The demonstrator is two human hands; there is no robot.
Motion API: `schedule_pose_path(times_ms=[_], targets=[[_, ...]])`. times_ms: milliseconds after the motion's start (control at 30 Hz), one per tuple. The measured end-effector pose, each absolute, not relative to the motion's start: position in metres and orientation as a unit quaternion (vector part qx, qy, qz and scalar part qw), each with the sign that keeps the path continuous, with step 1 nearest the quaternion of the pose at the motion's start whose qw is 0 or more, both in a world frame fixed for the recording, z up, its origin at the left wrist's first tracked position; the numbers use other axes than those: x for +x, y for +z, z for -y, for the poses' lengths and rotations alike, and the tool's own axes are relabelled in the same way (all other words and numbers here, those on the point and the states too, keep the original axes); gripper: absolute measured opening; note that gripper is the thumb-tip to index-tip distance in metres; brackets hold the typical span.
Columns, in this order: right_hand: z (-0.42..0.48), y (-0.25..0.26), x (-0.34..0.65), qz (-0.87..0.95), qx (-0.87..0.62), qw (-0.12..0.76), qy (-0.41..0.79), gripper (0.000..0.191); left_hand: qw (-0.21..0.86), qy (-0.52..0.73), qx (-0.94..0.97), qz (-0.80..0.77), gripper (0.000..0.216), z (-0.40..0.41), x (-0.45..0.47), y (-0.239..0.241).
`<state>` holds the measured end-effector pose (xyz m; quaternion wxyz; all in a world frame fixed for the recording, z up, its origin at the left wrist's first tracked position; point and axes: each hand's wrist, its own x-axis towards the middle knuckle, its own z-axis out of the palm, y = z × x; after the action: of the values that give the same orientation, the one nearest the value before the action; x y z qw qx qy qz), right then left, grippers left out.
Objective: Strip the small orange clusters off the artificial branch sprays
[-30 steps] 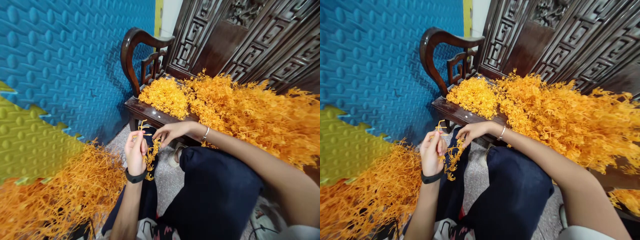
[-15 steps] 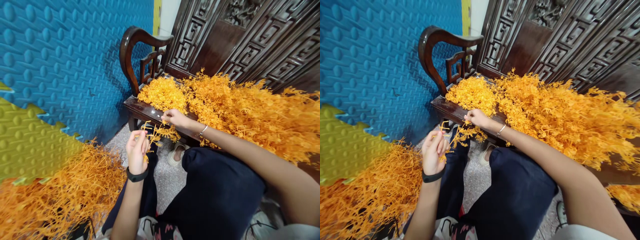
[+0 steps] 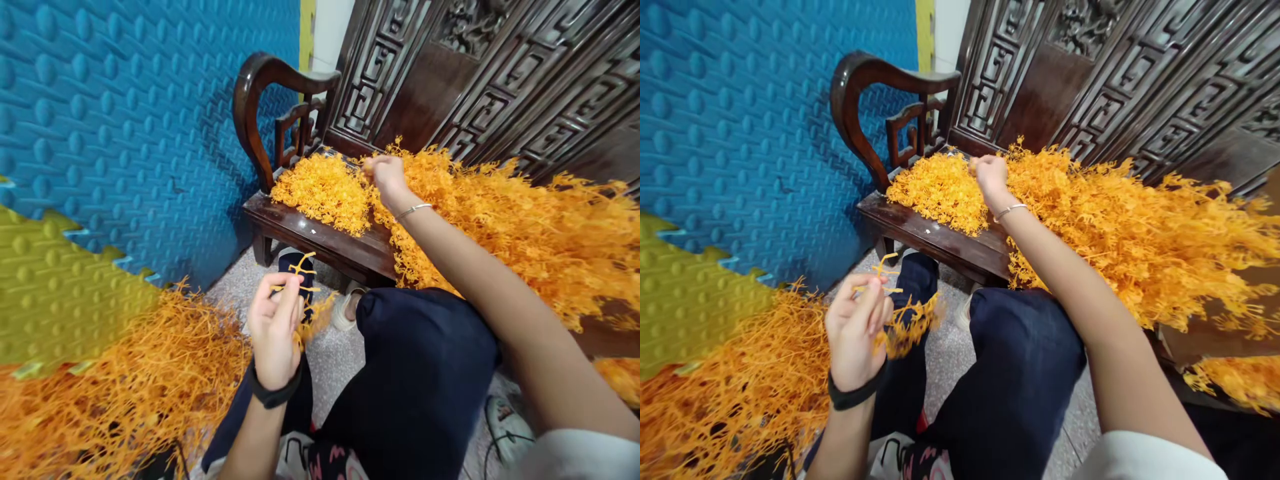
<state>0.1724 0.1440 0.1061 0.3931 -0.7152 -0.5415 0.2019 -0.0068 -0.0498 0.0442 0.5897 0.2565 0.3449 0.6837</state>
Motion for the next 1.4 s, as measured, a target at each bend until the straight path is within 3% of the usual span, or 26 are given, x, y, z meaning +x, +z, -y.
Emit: schedule_pose_path(times_ms=[100, 167, 333, 433, 567, 700, 800, 933, 1100, 1333, 1400], targets=[[-0.147, 0.1, 0.193, 0.458, -0.665, 0.517, 0.285, 0.016, 0.593, 0.673, 0.276, -0.345, 0.011, 0.051, -0.005, 0.045], [-0.145, 0.086, 0.198, 0.412, -0.654, 0.533, 0.344, 0.014, 0.599, 0.665, 0.276, -0.352, 0.012, 0.047, -0.002, 0.042], [-0.135, 0.071, 0.192, 0.424, -0.589, 0.516, 0.455, 0.05, 0.621, 0.639, 0.281, -0.356, 0.014, 0.038, 0.005, 0.033], [-0.12, 0.08, 0.181, 0.499, -0.529, 0.434, 0.532, 0.048, 0.654, 0.625, 0.273, -0.327, 0.026, 0.035, 0.004, 0.033], [-0.09, 0.092, 0.165, 0.667, -0.405, 0.186, 0.597, 0.027, 0.679, 0.646, 0.24, -0.254, 0.036, 0.029, 0.0, 0.032], [-0.065, 0.104, 0.151, 0.747, -0.346, -0.004, 0.568, 0.033, 0.646, 0.683, 0.242, -0.238, 0.036, 0.024, -0.002, 0.026], [-0.051, 0.11, 0.141, 0.807, -0.347, -0.082, 0.47, 0.044, 0.614, 0.684, 0.265, -0.292, 0.044, 0.023, 0.0, 0.021], [-0.044, 0.109, 0.131, 0.875, -0.325, -0.065, 0.352, 0.032, 0.58, 0.675, 0.295, -0.348, 0.033, 0.021, 0.003, 0.018], [-0.05, 0.109, 0.136, 0.878, -0.305, -0.057, 0.366, 0.026, 0.573, 0.605, 0.369, -0.412, 0.014, 0.019, 0.001, 0.013], [-0.062, 0.11, 0.147, 0.867, -0.289, -0.099, 0.393, 0.028, 0.625, 0.548, 0.391, -0.394, 0.023, 0.017, 0.007, 0.013], [-0.074, 0.112, 0.153, 0.86, -0.321, -0.059, 0.391, 0.028, 0.633, 0.549, 0.37, -0.401, 0.025, 0.017, 0.008, 0.012]])
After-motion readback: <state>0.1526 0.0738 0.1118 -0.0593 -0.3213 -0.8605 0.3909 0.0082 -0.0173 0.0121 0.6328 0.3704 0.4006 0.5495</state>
